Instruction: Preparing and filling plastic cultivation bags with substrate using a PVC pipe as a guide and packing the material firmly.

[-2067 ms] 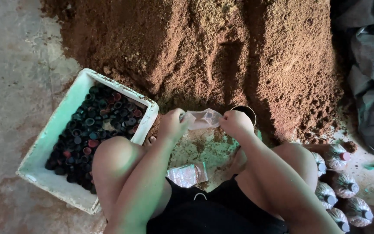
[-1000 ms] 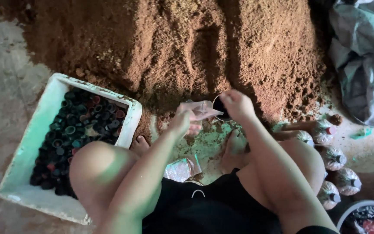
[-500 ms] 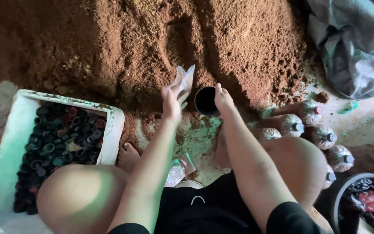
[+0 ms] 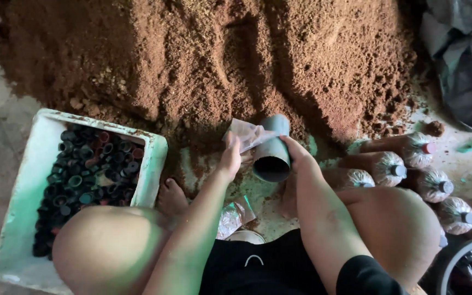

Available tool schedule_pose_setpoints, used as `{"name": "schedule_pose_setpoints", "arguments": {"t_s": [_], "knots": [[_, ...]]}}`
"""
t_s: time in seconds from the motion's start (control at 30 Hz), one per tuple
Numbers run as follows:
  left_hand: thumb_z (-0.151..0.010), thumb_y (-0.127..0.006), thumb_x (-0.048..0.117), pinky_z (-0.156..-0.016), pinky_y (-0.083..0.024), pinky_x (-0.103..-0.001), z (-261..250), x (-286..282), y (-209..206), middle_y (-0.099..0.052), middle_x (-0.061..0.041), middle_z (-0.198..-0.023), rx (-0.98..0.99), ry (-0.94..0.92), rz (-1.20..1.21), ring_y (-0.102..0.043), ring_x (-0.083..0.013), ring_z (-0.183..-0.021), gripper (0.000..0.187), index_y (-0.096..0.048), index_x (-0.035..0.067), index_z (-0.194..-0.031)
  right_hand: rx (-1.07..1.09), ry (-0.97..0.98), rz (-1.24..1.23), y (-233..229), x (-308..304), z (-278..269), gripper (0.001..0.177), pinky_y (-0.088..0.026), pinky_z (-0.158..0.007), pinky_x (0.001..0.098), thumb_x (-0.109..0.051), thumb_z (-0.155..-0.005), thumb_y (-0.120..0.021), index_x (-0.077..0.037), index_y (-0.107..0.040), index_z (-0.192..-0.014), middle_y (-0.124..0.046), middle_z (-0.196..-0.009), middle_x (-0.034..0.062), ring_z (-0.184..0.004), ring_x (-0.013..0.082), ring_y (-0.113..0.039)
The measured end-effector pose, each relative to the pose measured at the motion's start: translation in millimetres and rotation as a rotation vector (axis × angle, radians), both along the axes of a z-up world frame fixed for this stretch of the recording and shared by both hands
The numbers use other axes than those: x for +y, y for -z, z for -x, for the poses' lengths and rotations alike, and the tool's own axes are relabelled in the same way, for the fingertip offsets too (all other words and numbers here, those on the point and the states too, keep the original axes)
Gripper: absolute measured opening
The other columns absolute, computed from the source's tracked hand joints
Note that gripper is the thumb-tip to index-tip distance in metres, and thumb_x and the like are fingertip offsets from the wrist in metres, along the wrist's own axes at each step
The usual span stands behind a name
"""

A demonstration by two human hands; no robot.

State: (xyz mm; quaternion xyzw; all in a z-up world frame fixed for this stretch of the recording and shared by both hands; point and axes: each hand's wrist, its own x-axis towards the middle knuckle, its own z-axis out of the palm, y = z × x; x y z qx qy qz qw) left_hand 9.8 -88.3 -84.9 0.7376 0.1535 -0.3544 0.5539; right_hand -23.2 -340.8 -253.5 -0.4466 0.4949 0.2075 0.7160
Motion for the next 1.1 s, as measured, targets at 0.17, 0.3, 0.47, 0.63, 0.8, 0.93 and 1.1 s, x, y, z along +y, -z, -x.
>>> {"name": "schedule_pose_setpoints", "arguments": {"t_s": [0.17,0.3,0.47,0.63,0.8,0.93,1.1], "knots": [[-0.095,-0.032,0.076,-0.116,-0.038,-0.051,-3,10,-10,-0.048,-0.017,-0.153,-0.219,-0.227,0.281,-0.048,-0.0332,-0.140,0.074,-0.031,0.028,-0.151,-0.117,0.031,-0.075,-29,31,6,0.076,-0.055,-0.087,0.0591,-0.047,-0.074,-0.092,-0.016,-0.063,-0.137,-0.068,-0.122,0.0180,-0.108,0.0380,-0.068],[-0.108,-0.033,0.048,-0.111,-0.045,-0.063,-14,19,-22,-0.029,-0.033,-0.162,-0.471,-0.735,0.584,-0.040,-0.0502,-0.143,0.069,-0.021,0.002,-0.157,-0.381,-0.104,-0.090,-90,59,-6,0.092,-0.053,-0.089,0.0648,-0.028,-0.073,-0.090,-0.026,-0.045,-0.154,-0.058,-0.135,0.0254,-0.120,0.0446,-0.060],[-0.106,-0.028,0.062,-0.106,-0.051,-0.056,-39,35,-17,-0.036,-0.025,-0.158,-0.353,-0.578,0.138,-0.061,-0.0474,-0.125,0.061,-0.019,0.032,-0.158,-0.563,-0.224,-0.086,-153,105,-15,0.097,-0.052,-0.088,0.0649,-0.028,-0.070,-0.090,-0.021,-0.043,-0.154,-0.057,-0.133,0.0243,-0.117,0.0450,-0.059],[-0.093,-0.019,0.083,-0.119,-0.038,-0.047,-55,50,-32,-0.061,-0.019,-0.141,-0.324,-0.428,-0.138,-0.057,-0.0362,-0.134,0.076,-0.030,0.032,-0.149,-0.466,-0.142,-0.036,-155,117,-17,0.060,-0.060,-0.066,0.0499,-0.051,-0.083,-0.081,-0.025,-0.060,-0.133,-0.066,-0.102,0.0175,-0.090,0.0381,-0.070],[-0.101,-0.045,0.033,-0.110,-0.044,-0.055,-36,57,-51,-0.060,-0.019,-0.136,-0.464,-0.588,0.182,-0.059,-0.0380,-0.130,0.043,-0.055,0.011,-0.137,-0.594,-0.187,-0.219,-177,123,-14,0.072,-0.059,-0.080,0.0591,-0.056,-0.074,-0.082,-0.023,-0.057,-0.133,-0.068,-0.112,0.0190,-0.099,0.0406,-0.069],[-0.091,-0.074,0.048,-0.125,-0.014,-0.070,-53,65,-28,-0.054,-0.001,-0.063,-0.989,-0.402,0.980,-0.062,-0.0371,-0.125,0.056,-0.043,0.016,-0.057,-0.627,-0.280,-0.241,-177,103,-14,0.090,-0.055,-0.083,0.0657,-0.049,-0.069,-0.086,-0.022,-0.049,-0.146,-0.066,-0.117,0.0201,-0.102,0.0428,-0.069],[-0.094,-0.067,0.024,-0.110,-0.045,-0.056,-24,75,-69,-0.055,-0.018,-0.145,-0.382,-0.411,0.159,-0.055,-0.0364,-0.136,0.088,-0.010,0.015,-0.160,-0.599,-0.243,-0.363,-178,103,-16,0.088,-0.057,-0.093,0.0600,-0.072,-0.068,-0.078,-0.017,-0.063,-0.135,-0.071,-0.120,0.0154,-0.107,0.0370,-0.070]]}}
